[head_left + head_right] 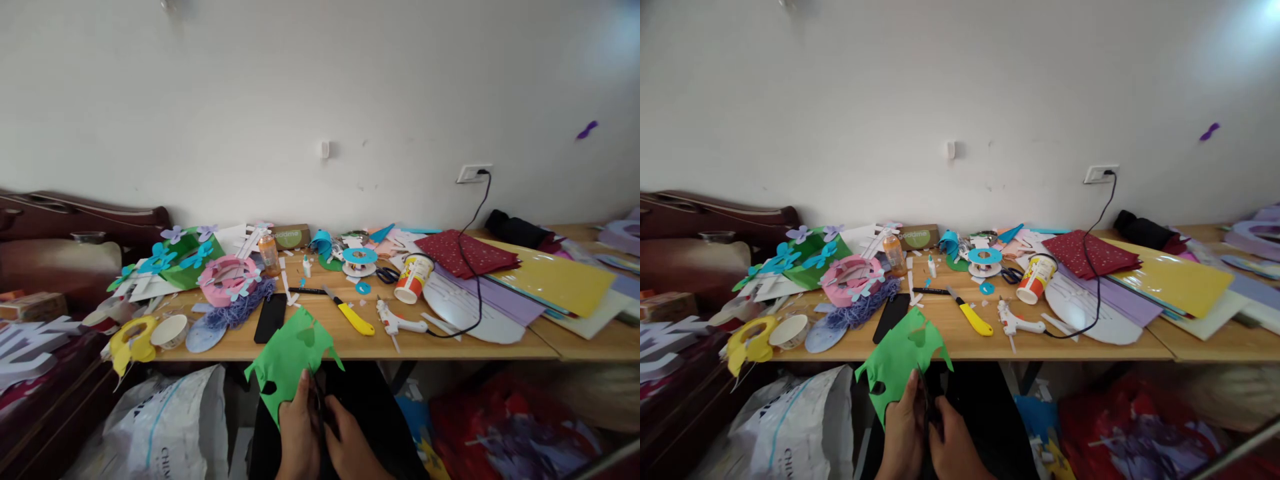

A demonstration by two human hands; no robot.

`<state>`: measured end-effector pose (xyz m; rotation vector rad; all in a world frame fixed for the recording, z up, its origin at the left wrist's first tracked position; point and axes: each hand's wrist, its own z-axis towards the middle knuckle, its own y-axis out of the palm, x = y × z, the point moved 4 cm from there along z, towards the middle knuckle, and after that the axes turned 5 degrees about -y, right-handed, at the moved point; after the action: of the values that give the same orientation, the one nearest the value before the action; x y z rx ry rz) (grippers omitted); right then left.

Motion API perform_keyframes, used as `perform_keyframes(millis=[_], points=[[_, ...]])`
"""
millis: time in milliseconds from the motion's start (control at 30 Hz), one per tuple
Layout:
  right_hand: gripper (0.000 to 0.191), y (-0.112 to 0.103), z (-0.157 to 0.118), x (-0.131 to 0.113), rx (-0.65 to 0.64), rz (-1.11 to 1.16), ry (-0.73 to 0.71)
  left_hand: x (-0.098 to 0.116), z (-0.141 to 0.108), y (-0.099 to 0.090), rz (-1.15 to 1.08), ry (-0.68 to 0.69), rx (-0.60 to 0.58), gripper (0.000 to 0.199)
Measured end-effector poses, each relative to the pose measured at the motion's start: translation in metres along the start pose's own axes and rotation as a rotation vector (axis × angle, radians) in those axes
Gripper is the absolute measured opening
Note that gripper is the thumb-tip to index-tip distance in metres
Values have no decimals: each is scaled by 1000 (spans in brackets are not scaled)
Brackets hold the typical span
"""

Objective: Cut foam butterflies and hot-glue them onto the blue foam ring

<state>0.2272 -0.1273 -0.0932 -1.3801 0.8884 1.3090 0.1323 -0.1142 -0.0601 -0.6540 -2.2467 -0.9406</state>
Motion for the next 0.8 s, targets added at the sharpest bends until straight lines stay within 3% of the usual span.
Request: perform_keyframes(millis=[233, 400, 800], points=[[19, 1, 3, -16, -27, -2, -14, -2, 4, -3, -112, -59, 15, 38], [17, 2, 2, -12, -29, -13, 7, -4, 3, -4, -148, -42, 14, 33], [14, 4, 3, -4, -71, 13, 16, -3, 0, -7, -72, 37, 44, 44]])
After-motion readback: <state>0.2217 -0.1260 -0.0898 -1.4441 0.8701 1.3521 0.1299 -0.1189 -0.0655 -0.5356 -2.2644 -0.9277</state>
